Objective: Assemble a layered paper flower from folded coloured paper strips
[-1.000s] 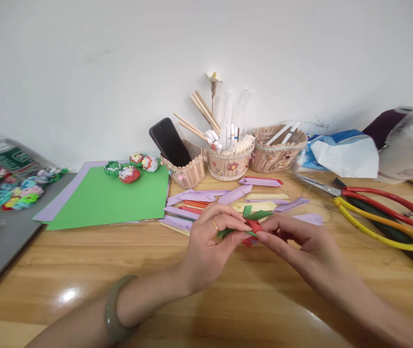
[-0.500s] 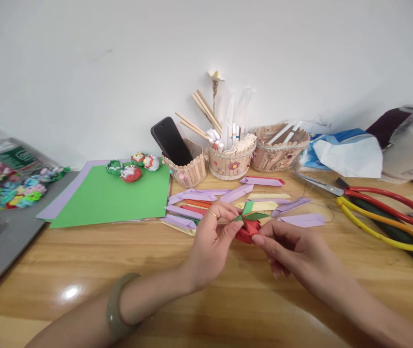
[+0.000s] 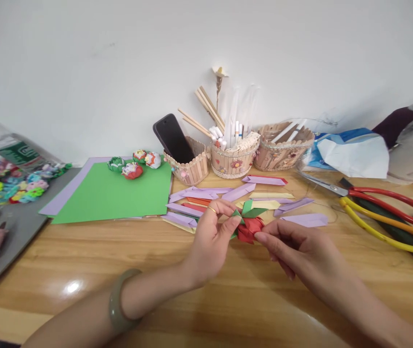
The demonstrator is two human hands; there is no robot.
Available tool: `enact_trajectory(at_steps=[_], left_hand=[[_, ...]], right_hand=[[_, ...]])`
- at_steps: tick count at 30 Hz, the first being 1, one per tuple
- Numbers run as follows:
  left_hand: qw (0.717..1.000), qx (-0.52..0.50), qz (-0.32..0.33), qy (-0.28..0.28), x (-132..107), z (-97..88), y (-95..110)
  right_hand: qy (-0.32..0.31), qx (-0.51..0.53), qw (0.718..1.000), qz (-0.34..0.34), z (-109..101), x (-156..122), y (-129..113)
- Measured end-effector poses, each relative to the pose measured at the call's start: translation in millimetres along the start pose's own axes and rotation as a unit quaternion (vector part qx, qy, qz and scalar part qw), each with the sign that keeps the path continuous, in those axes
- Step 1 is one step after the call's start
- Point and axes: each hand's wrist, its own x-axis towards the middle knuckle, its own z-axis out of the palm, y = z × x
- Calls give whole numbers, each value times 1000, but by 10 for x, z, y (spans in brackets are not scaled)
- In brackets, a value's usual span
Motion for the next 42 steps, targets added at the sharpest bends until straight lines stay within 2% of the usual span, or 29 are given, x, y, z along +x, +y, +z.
enact_trajectory(at_steps=[6,11,16,19,21,23,26,28,32,35,38,42], left_hand=[[999,-29,-9,22,2,8,22],[996,-71,-50,30,44,7,41],[986,-117,-106,60,112,-36,23],[977,-159,-141,34,133,-44,49],[969,-176,-173,13,138,-35,77],[959,-189,-209,-8,141,-21,96],[946,-202,-251,-31,141,0,93],[944,-201,-260,-38,139,7,75],[946,-188,-253,-73,138,-4,51],[946,-172,-254,-105,148,-36,62],[946,-162,-261,-102,161,-74,81],[957,-138,-232,-109,181,-88,67]], right_hand=[[20,-53,998,-9,11,-5,10],[54,-85,994,-43,-12,6,-13],[103,-106,987,-55,-136,-7,-92],[167,-104,977,-85,-203,19,-103],[189,-97,972,-97,-222,50,-95],[170,-82,977,-97,-224,76,-88],[99,-37,991,-86,-210,91,-101],[67,-2,995,-75,-199,92,-116],[47,54,996,-44,-184,93,-125],[20,48,998,-31,-185,93,-109],[19,14,999,-48,-189,99,-76],[25,-21,997,-76,-163,126,1]])
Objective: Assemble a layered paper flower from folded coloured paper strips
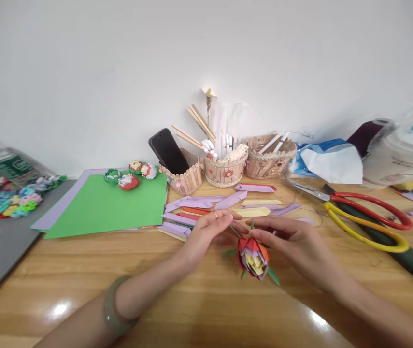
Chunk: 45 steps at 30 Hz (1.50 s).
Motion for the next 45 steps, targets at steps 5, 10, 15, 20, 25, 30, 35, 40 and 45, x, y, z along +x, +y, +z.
enact_trajectory(at_steps=[5,10,15,20,25,30,35,40,45], left_hand=[[994,102,1,-42,51,-7,-57],[987,148,3,-61,47,-17,-74],[992,126,2,-2,21,25,-84],[993,108,20,48,6,53,-88],[1000,17,-10,10,1,34,-46],[999,-34,-39,-9,-8,33,-12],[999,-29,-21,-14,-6,34,-14],[998,-33,-51,1,-6,19,-27],[999,-14,-41,-11,12,17,-19]], right_hand=[[4,-36,998,-55,66,-16,99],[25,-120,990,-65,71,-59,113],[48,-143,988,-29,75,-66,104],[24,-75,997,15,65,-41,80],[-35,81,996,33,23,-8,44],[-72,119,989,46,-4,6,-11],[-68,119,989,58,5,6,-12],[-66,111,989,73,25,8,1],[-64,103,989,83,39,8,-8]])
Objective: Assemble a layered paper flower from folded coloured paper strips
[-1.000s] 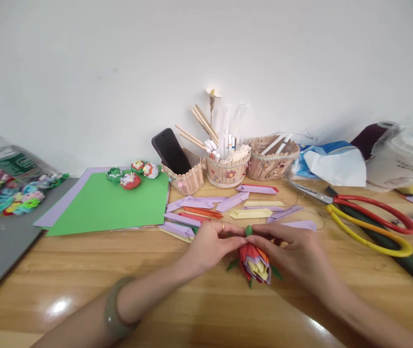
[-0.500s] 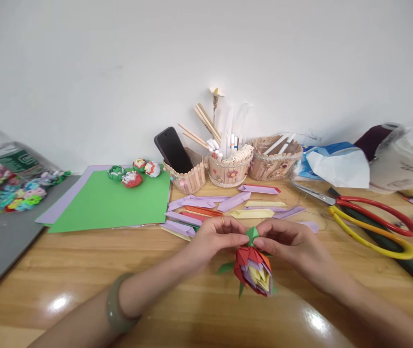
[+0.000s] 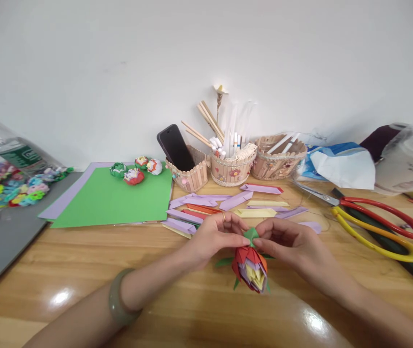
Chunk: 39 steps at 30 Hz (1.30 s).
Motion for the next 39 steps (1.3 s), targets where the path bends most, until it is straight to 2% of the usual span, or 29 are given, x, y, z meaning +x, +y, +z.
enact_trajectory(at_steps=[3,10,18,25,27,32,36,39], left_hand=[[1000,15,12,5,6,0,13],[998,62,-6,32,1,11,32],[994,102,5,42,-3,7,30],[983,155,83,54,36,-32,-40],[985,144,70,59,45,-40,-33],[994,107,-8,36,65,-68,-3],[981,191,17,31,81,-88,-16],[966,255,32,39,76,-91,-31]], right_hand=[[-2,-4,1000,3,9,2,7],[1,-45,999,-1,14,7,8],[8,-106,994,-29,28,11,38],[54,-229,965,-115,51,-34,42],[60,-236,963,-115,48,-36,35],[51,-216,970,-102,28,-5,69],[53,-216,967,-127,11,15,161],[53,-271,944,-183,-1,4,205]])
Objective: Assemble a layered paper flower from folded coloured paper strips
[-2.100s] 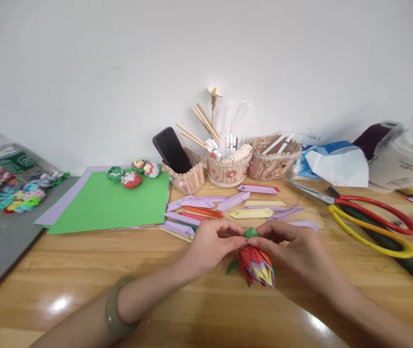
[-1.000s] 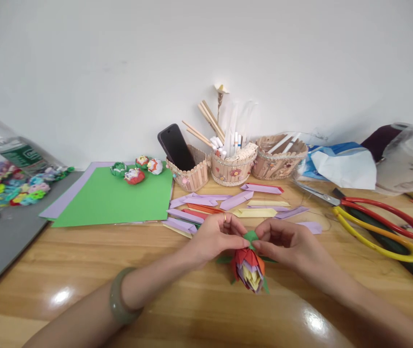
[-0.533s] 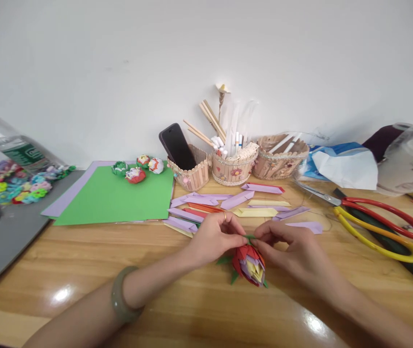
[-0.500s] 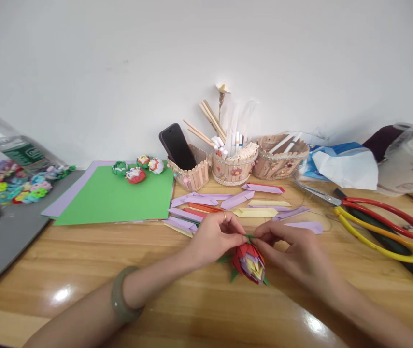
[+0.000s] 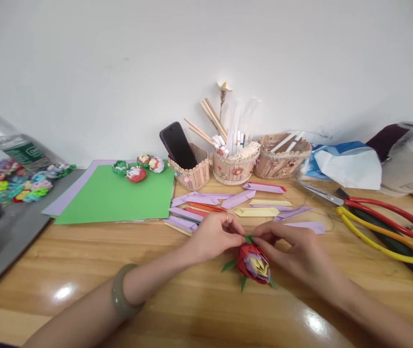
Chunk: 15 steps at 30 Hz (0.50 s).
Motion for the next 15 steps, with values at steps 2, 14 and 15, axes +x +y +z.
enact_trajectory(at_steps=[2,14,15], left_hand=[[1000,23,4,9,-13,4,0],[997,35,45,46,-16,-10,-60],[997,12,49,52,-10,-11,-60]], right_hand=[[11,-46,997,-67,-1,-14,1],[20,-16,994,102,-129,103,10],[20,-18,993,111,-155,115,26]])
